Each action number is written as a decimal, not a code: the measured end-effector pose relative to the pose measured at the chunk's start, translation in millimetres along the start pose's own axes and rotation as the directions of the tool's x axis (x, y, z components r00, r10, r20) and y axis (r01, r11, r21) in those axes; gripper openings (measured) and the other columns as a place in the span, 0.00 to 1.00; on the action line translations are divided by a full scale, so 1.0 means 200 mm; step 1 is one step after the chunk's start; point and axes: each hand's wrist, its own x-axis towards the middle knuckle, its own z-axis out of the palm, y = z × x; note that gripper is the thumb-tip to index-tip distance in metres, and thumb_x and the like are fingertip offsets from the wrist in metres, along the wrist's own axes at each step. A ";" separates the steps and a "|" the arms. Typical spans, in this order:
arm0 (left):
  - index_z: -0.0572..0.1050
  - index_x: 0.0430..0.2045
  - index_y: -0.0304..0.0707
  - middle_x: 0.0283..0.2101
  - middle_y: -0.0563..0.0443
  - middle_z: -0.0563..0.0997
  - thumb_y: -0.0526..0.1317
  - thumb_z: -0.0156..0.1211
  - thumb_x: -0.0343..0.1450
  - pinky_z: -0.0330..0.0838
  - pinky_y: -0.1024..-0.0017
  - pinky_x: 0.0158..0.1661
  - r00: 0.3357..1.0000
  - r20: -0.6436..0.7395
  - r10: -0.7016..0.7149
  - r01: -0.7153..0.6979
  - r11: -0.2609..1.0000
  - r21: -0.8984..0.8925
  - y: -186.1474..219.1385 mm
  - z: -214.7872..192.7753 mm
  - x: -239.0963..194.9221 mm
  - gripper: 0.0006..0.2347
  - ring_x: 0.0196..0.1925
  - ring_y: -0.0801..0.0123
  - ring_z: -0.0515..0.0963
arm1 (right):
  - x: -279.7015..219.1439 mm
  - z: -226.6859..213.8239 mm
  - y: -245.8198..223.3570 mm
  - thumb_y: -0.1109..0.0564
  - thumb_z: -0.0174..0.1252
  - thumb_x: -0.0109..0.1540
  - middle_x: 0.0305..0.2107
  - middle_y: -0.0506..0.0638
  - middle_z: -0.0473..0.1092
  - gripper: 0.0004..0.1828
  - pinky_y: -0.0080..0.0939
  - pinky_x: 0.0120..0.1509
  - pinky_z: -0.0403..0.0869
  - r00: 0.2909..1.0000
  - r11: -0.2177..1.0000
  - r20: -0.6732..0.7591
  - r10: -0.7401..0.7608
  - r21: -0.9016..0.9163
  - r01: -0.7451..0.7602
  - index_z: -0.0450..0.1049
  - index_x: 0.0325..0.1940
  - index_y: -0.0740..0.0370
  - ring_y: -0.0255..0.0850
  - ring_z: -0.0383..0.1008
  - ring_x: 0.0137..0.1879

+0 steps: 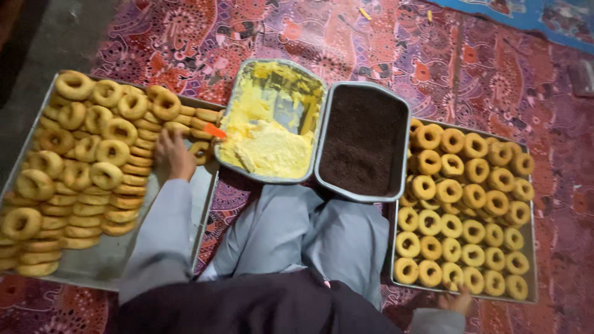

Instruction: The person fills ring-shaped donuts with a yellow paste using a small orange spatula, then rolls them in a dark granular topping. The filled donuts are placed on a metal tray to the right.

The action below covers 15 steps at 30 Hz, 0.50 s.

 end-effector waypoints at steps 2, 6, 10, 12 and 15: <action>0.71 0.60 0.53 0.68 0.39 0.62 0.35 0.65 0.64 0.59 0.43 0.61 0.996 0.027 0.089 -0.092 0.988 0.121 -0.01 0.03 0.13 0.27 0.67 0.40 0.62 | -0.04 0.01 -0.01 0.39 0.54 0.64 0.48 0.53 0.73 0.28 0.63 0.46 0.71 0.997 0.991 -0.031 0.065 -0.115 -0.068 0.69 0.62 0.56 0.52 0.74 0.48; 0.75 0.62 0.55 0.67 0.45 0.66 0.38 0.59 0.76 0.66 0.46 0.56 0.993 0.012 0.116 -0.115 0.960 0.255 0.00 0.14 0.28 0.17 0.62 0.45 0.66 | -0.10 0.18 0.03 0.48 0.58 0.65 0.52 0.54 0.69 0.24 0.57 0.55 0.71 0.800 0.859 -0.377 -0.467 -0.407 0.310 0.69 0.63 0.60 0.48 0.70 0.54; 0.77 0.48 0.52 0.64 0.48 0.67 0.41 0.57 0.76 0.69 0.51 0.48 0.992 -0.020 0.124 -0.110 0.938 0.329 -0.03 0.19 0.29 0.09 0.63 0.47 0.68 | -0.05 0.46 0.10 0.56 0.60 0.64 0.54 0.55 0.66 0.23 0.53 0.61 0.71 0.409 0.505 -0.324 -0.853 -0.711 0.489 0.68 0.62 0.63 0.48 0.68 0.57; 0.77 0.45 0.54 0.65 0.51 0.68 0.41 0.60 0.71 0.71 0.54 0.46 0.977 -0.037 0.211 -0.178 0.895 0.409 -0.08 0.16 0.23 0.10 0.62 0.48 0.68 | -0.01 0.64 0.17 0.60 0.61 0.63 0.55 0.55 0.65 0.23 0.51 0.64 0.70 0.328 0.344 -0.166 -0.930 -0.708 0.617 0.67 0.62 0.64 0.48 0.67 0.59; 0.76 0.49 0.44 0.56 0.49 0.73 0.41 0.64 0.65 0.72 0.56 0.52 0.911 0.039 0.410 -0.380 0.800 0.464 -0.17 0.05 0.09 0.17 0.59 0.53 0.71 | -0.02 0.95 0.33 0.65 0.63 0.63 0.56 0.56 0.63 0.23 0.49 0.68 0.70 0.244 0.149 0.098 -0.965 -0.560 0.815 0.67 0.61 0.67 0.48 0.65 0.62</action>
